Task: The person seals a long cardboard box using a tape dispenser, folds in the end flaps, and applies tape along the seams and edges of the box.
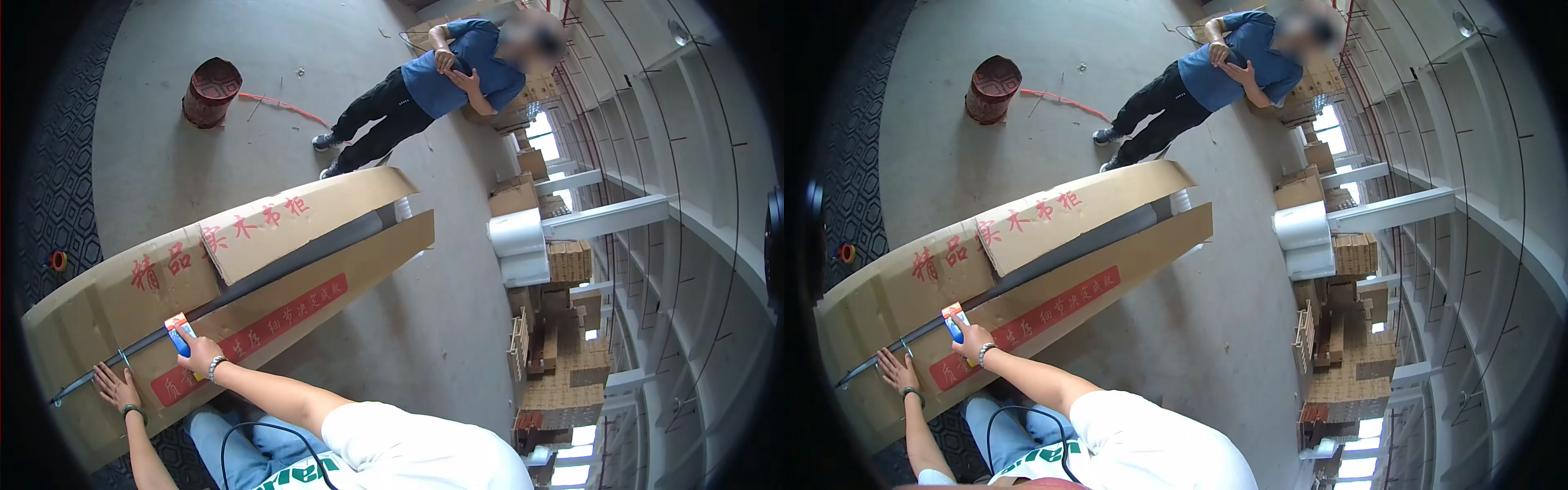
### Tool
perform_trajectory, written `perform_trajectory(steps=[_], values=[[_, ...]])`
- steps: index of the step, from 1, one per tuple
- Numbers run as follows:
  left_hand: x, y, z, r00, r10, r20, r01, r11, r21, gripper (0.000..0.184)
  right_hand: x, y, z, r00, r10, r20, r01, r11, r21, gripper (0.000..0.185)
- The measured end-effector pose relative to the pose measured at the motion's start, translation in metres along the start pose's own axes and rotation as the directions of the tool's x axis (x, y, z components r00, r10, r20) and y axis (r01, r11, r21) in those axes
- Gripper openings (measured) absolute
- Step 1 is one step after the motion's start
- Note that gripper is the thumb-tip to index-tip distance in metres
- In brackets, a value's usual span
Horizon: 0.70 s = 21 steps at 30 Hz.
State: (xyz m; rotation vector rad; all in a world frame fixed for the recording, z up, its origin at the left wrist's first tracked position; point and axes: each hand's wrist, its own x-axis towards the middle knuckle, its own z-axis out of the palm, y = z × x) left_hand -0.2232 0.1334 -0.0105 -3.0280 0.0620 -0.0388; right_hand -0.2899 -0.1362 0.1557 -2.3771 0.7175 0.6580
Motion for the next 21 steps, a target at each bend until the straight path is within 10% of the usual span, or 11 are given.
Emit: perform_trajectory(steps=[3, 9, 11, 14, 18, 21], values=[[0.016, 0.014, -0.053, 0.785, -0.194, 0.589, 0.008, 0.953, 0.304, 0.079, -0.001, -0.001, -0.003, 1.000, -0.005, -0.001, 0.005, 1.000, -0.013, 0.071], [0.015, 0.016, -0.054, 0.769, -0.196, 0.608, 0.047, 0.967, 0.252, 0.078, -0.002, 0.000, -0.001, 1.000, 0.000, 0.005, 0.000, 1.000, 0.004, 0.071], [0.002, 0.003, -0.006, 0.972, -0.065, 0.228, 0.049, 0.996, 0.075, 0.078, -0.002, 0.000, 0.000, 1.000, 0.004, 0.004, -0.004, 1.000, -0.004, 0.071], [-0.008, -0.005, 0.027, 0.977, 0.007, -0.213, -0.026, 0.996, -0.087, 0.078, -0.003, 0.002, 0.000, 1.000, 0.006, 0.007, -0.006, 1.000, -0.012, 0.072], [0.016, 0.018, -0.070, 0.790, -0.169, 0.589, 0.043, 0.974, 0.221, 0.073, -0.003, 0.000, -0.002, 1.000, -0.009, -0.004, 0.008, 1.000, -0.029, 0.072], [0.010, -0.009, -0.032, 0.867, -0.134, 0.480, 0.066, 0.985, 0.157, 0.070, 0.000, 0.001, 0.001, 1.000, -0.013, -0.012, 0.013, 0.999, -0.029, 0.072]])
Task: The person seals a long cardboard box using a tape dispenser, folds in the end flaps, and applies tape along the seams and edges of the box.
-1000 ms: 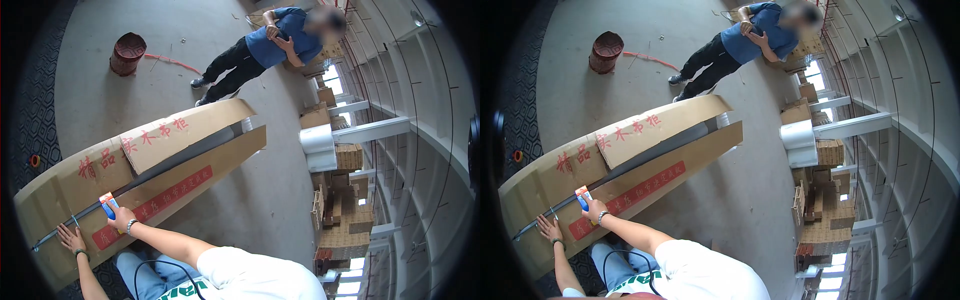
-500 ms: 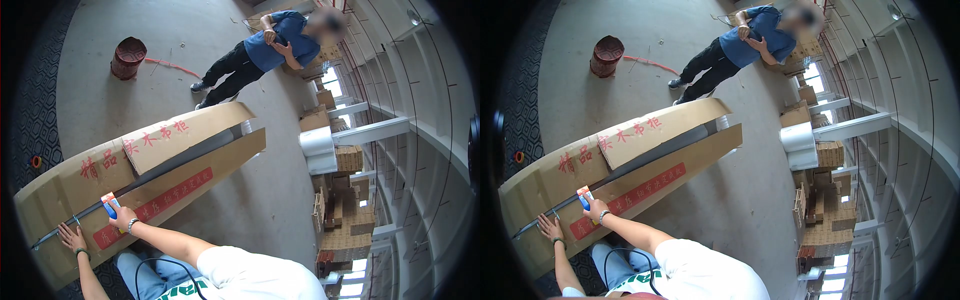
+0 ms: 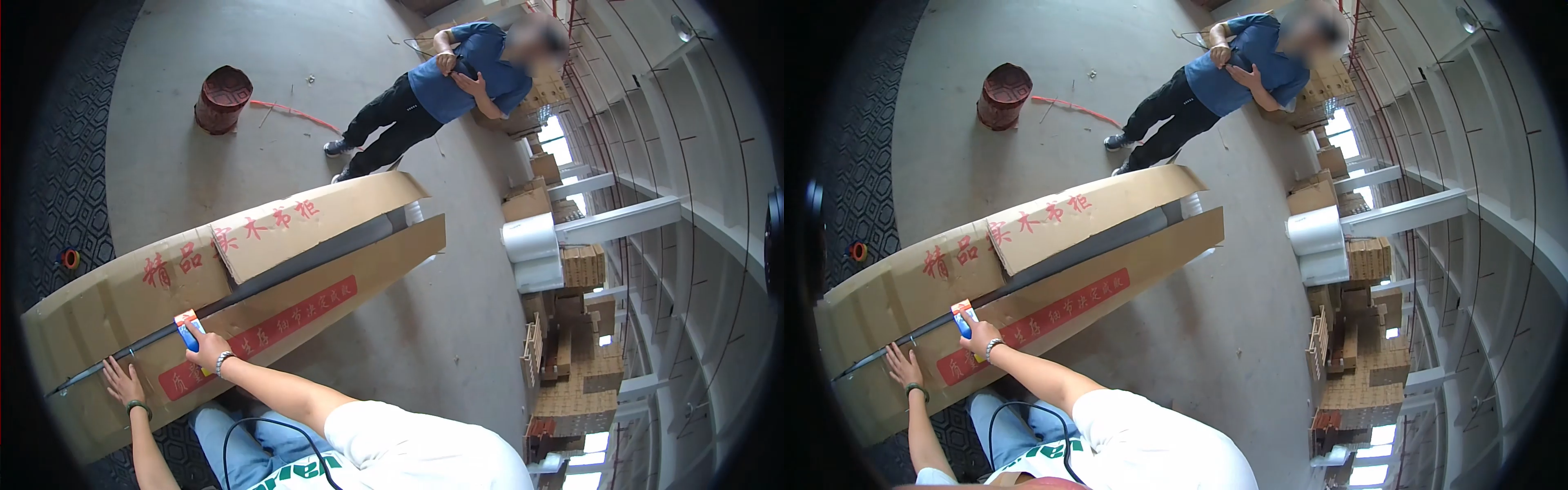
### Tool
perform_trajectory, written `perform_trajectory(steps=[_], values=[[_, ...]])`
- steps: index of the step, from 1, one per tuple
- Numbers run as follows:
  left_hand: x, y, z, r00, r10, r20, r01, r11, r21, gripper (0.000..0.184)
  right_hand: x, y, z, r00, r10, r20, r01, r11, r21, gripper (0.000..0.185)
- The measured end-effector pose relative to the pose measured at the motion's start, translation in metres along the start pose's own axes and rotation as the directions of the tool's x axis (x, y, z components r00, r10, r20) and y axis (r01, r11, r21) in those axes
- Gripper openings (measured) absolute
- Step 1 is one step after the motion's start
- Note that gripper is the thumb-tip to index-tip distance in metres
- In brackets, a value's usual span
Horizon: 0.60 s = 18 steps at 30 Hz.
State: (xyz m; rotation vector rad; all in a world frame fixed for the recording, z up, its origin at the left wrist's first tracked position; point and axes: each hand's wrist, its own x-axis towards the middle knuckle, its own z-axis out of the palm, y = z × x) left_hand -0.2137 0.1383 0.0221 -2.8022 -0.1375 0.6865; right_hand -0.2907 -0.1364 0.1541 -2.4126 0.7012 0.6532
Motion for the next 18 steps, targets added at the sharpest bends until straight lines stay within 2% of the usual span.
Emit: perform_trajectory(steps=[2, 3, 4, 6, 7, 8, 9, 10, 11, 12, 14, 15, 17, 18], values=[[0.006, -0.016, 0.035, 0.991, 0.020, -0.129, -0.028, 0.998, -0.058, 0.067, 0.001, 0.003, 0.004, 1.000, 0.006, -0.001, -0.006, 1.000, 0.001, 0.072], [0.002, -0.023, 0.044, 0.984, -0.022, -0.179, 0.012, 0.998, -0.056, 0.064, 0.002, 0.005, 0.006, 1.000, -0.008, 0.001, 0.008, 1.000, 0.000, 0.072], [-0.004, -0.031, 0.034, 0.986, -0.055, -0.157, 0.048, 0.998, -0.048, 0.063, 0.007, 0.008, 0.014, 1.000, -0.010, -0.026, 0.008, 0.996, -0.084, 0.069], [-0.010, -0.050, 0.013, 0.978, -0.071, -0.197, 0.019, 0.966, -0.257, 0.062, 0.018, 0.018, 0.016, 0.999, 0.038, 0.032, -0.032, 0.983, -0.180, 0.058], [-0.016, -0.057, 0.016, 0.891, -0.086, -0.446, -0.083, 0.935, -0.346, 0.057, -0.006, -0.007, -0.029, 0.975, 0.205, 0.086, -0.208, 0.978, 0.032, 0.045], [-0.030, -0.070, -0.023, 0.939, -0.171, -0.299, -0.016, 0.845, -0.534, 0.056, -0.017, -0.015, -0.038, 0.936, 0.297, 0.188, -0.344, 0.885, 0.314, 0.039], [-0.026, -0.093, -0.006, 0.906, -0.208, -0.369, 0.034, 0.904, -0.427, 0.056, -0.025, -0.034, -0.055, 0.947, 0.272, 0.174, -0.293, 0.950, 0.110, 0.040], [-0.026, -0.123, -0.020, 0.902, -0.271, -0.337, 0.146, 0.924, -0.354, 0.061, -0.012, -0.018, -0.030, 0.960, 0.242, 0.142, -0.254, 0.965, 0.072, 0.041], [-0.005, -0.154, 0.026, 0.825, -0.379, -0.420, 0.289, 0.921, -0.263, 0.066, 0.000, 0.001, -0.006, 0.980, 0.163, 0.115, -0.168, 0.985, 0.037, 0.048], [0.021, -0.187, 0.033, 0.872, -0.436, -0.223, 0.358, 0.878, -0.319, 0.071, 0.000, -0.004, -0.007, 0.999, 0.029, 0.025, -0.026, 0.996, -0.083, 0.057], [0.026, -0.209, -0.007, 0.779, -0.625, 0.050, 0.575, 0.681, -0.453, 0.073, 0.008, 0.019, 0.006, 0.996, -0.086, -0.010, 0.085, 0.994, -0.068, 0.067], [0.031, -0.218, -0.011, 0.793, -0.610, 0.011, 0.516, 0.661, -0.544, 0.073, 0.007, 0.022, 0.003, 0.999, -0.049, 0.024, 0.050, 0.997, -0.063, 0.070], [0.042, -0.225, -0.044, 0.797, -0.594, 0.107, 0.580, 0.703, -0.412, 0.074, 0.003, 0.011, 0.001, 0.999, -0.010, 0.031, 0.011, 0.999, -0.049, 0.069], [0.048, -0.232, -0.044, 0.796, -0.596, 0.103, 0.579, 0.702, -0.415, 0.074, 0.001, 0.006, 0.003, 1.000, -0.015, 0.027, 0.016, 0.999, -0.047, 0.069]])
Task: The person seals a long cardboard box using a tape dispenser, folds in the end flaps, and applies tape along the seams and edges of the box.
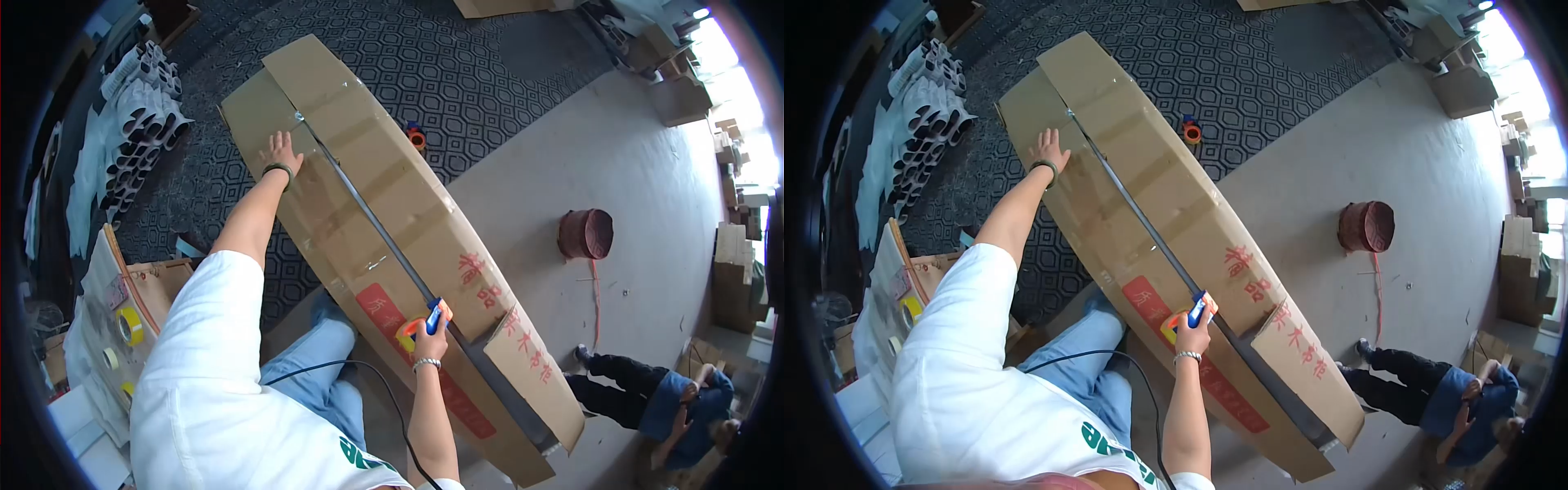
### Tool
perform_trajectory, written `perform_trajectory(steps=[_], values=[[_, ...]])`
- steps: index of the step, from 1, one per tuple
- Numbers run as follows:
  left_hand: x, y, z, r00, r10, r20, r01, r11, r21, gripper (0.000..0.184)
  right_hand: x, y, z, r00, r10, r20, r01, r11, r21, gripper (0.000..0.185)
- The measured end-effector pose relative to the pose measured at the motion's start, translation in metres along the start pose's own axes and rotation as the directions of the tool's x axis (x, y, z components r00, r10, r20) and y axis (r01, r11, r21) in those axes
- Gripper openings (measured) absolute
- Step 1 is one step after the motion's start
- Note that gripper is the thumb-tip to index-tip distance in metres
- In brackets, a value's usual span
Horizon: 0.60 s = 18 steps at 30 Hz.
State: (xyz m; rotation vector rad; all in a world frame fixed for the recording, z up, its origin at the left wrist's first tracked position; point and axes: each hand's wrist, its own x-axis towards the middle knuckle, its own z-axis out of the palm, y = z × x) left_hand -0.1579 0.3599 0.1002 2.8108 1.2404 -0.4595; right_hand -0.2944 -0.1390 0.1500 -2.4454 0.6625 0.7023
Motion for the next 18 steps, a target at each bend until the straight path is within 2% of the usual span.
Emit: perform_trajectory(steps=[4, 6, 7, 9, 10, 11, 12, 13, 14, 15, 16, 17, 18], values=[[0.024, 0.017, 0.005, 0.978, -0.052, 0.201, 0.046, 0.998, 0.034, 0.076, 0.001, -0.005, -0.005, 1.000, 0.013, 0.018, -0.013, 1.000, -0.015, 0.068], [0.020, 0.025, 0.000, 0.914, -0.100, 0.393, 0.127, 0.991, -0.042, 0.075, 0.001, -0.006, -0.006, 1.000, 0.014, 0.023, -0.014, 0.999, -0.030, 0.068], [0.024, 0.025, 0.010, 0.912, -0.090, 0.399, 0.116, 0.992, -0.043, 0.075, 0.000, -0.007, -0.005, 0.999, 0.014, 0.031, -0.012, 0.999, -0.038, 0.068], [0.044, 0.022, 0.051, 0.905, 0.030, 0.423, 0.003, 0.997, -0.078, 0.083, 0.004, -0.012, -0.005, 0.999, 0.028, 0.022, -0.027, 0.999, -0.034, 0.068], [0.048, 0.015, 0.083, 0.918, 0.104, 0.382, -0.034, 0.982, -0.186, 0.089, 0.004, -0.009, -0.004, 1.000, -0.003, 0.021, 0.004, 0.998, -0.055, 0.068], [0.082, -0.003, 0.139, 0.932, 0.247, 0.265, -0.214, 0.966, -0.144, 0.096, 0.005, -0.007, -0.002, 1.000, -0.014, 0.009, 0.015, 0.997, -0.070, 0.068], [0.109, -0.024, 0.182, 0.893, 0.346, 0.287, -0.310, 0.937, -0.162, 0.096, -0.001, -0.018, -0.009, 0.998, 0.054, 0.026, -0.053, 0.998, -0.029, 0.059], [0.130, -0.047, 0.219, 0.926, 0.378, -0.002, -0.378, 0.926, 0.010, 0.090, -0.002, -0.025, -0.016, 0.982, 0.142, 0.121, -0.143, 0.990, 0.001, 0.051], [0.136, -0.013, 0.162, 0.853, 0.521, 0.021, -0.519, 0.853, -0.051, 0.090, 0.002, -0.015, -0.006, 0.995, 0.075, 0.071, -0.077, 0.997, 0.019, 0.050], [0.084, 0.008, 0.089, 0.836, 0.300, 0.459, -0.333, 0.943, -0.011, 0.079, -0.007, -0.026, -0.021, 0.978, 0.161, 0.132, -0.176, 0.978, 0.114, 0.049], [0.098, -0.002, 0.118, 0.891, 0.338, 0.303, -0.210, 0.899, -0.385, 0.066, -0.004, -0.024, -0.019, 0.982, 0.147, 0.115, -0.153, 0.987, 0.046, 0.048], [0.124, -0.006, 0.156, 0.781, 0.610, -0.133, -0.568, 0.605, -0.558, 0.058, -0.001, -0.021, -0.015, 0.989, 0.133, 0.069, -0.135, 0.991, 0.023, 0.045], [0.147, -0.017, 0.189, 0.706, 0.694, -0.140, -0.615, 0.503, -0.607, 0.058, 0.009, -0.014, -0.006, 0.990, 0.097, 0.104, -0.089, 0.993, -0.080, 0.046]])
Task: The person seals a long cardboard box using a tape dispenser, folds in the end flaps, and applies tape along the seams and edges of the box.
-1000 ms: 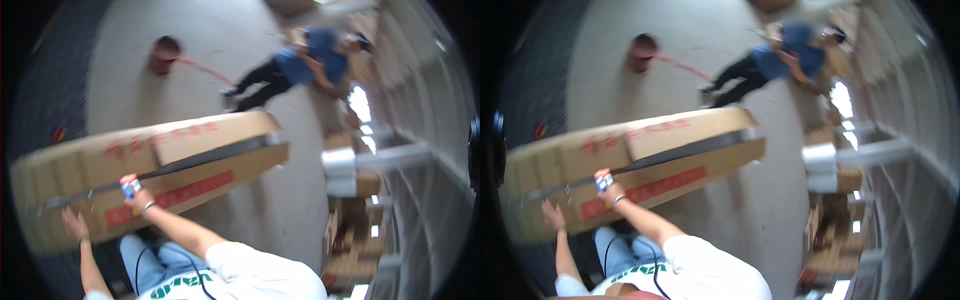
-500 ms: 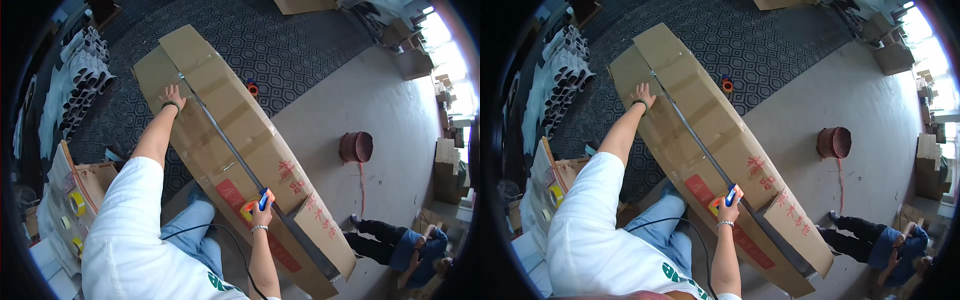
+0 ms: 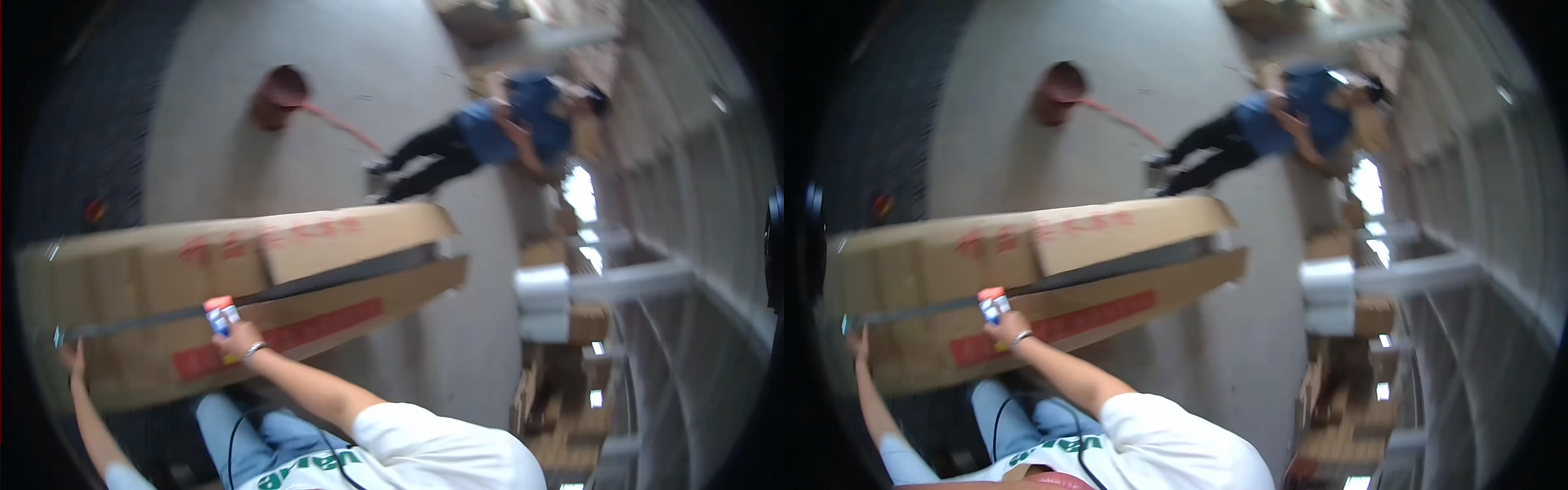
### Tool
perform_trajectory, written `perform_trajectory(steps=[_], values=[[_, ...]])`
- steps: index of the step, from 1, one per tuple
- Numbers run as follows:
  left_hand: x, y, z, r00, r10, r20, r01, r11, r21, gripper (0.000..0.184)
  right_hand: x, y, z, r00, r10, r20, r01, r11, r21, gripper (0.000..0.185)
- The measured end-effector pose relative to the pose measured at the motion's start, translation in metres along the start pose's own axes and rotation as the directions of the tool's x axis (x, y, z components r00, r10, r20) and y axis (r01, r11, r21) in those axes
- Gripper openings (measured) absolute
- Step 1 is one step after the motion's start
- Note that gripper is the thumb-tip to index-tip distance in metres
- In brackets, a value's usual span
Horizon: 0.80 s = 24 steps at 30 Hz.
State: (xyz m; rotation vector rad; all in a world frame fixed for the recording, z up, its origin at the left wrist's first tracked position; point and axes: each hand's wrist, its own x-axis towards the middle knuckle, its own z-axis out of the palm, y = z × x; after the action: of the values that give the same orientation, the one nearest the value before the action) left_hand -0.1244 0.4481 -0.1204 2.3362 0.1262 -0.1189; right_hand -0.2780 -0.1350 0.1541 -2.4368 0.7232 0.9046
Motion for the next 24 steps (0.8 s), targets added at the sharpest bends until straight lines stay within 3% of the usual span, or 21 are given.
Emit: perform_trajectory(steps=[1, 2, 3, 6, 10, 11, 16, 22, 23, 24], values=[[0.000, 0.002, 0.004, 0.965, 0.220, -0.144, -0.126, 0.866, 0.483, 0.056, -0.012, -0.003, -0.007, 0.991, -0.064, -0.117, 0.066, 0.998, 0.012, 0.061], [0.020, 0.047, 0.043, 0.960, 0.257, -0.110, -0.183, 0.877, 0.444, 0.056, -0.008, 0.004, -0.004, 0.993, -0.051, -0.108, 0.061, 0.994, 0.086, 0.066], [0.014, 0.031, 0.047, 0.982, 0.188, 0.003, -0.162, 0.840, 0.518, 0.055, -0.005, 0.008, 0.000, 0.995, -0.062, -0.081, 0.075, 0.985, 0.159, 0.072], [-0.043, -0.004, 0.034, 0.967, -0.148, 0.210, -0.066, 0.648, 0.758, 0.056, -0.009, 0.005, -0.007, 0.996, -0.051, -0.078, 0.062, 0.987, 0.149, 0.070], [-0.009, 0.007, 0.050, 0.779, -0.577, 0.245, -0.122, 0.245, 0.962, 0.063, -0.007, 0.009, -0.001, 0.991, -0.077, -0.106, 0.090, 0.988, 0.124, 0.070], [-0.002, 0.039, 0.046, 0.712, -0.668, 0.216, -0.172, 0.134, 0.976, 0.066, -0.006, 0.009, 0.001, 0.991, -0.077, -0.113, 0.091, 0.988, 0.123, 0.070], [0.001, 0.026, 0.050, 0.795, -0.591, 0.139, -0.056, 0.156, 0.986, 0.075, -0.012, 0.004, -0.010, 0.995, -0.054, -0.088, 0.068, 0.983, 0.171, 0.071], [-0.027, 0.020, 0.049, 0.820, -0.573, -0.005, 0.096, 0.130, 0.987, 0.081, -0.007, 0.007, -0.004, 0.992, -0.064, -0.105, 0.079, 0.985, 0.153, 0.071], [-0.040, 0.031, 0.050, 0.819, -0.573, -0.031, 0.124, 0.123, 0.985, 0.082, -0.006, 0.007, -0.004, 0.992, -0.069, -0.106, 0.086, 0.984, 0.158, 0.071], [-0.056, 0.104, 0.043, 0.815, -0.576, -0.057, 0.152, 0.118, 0.981, 0.084, -0.005, 0.008, -0.003, 0.992, -0.075, -0.105, 0.091, 0.983, 0.160, 0.071]])
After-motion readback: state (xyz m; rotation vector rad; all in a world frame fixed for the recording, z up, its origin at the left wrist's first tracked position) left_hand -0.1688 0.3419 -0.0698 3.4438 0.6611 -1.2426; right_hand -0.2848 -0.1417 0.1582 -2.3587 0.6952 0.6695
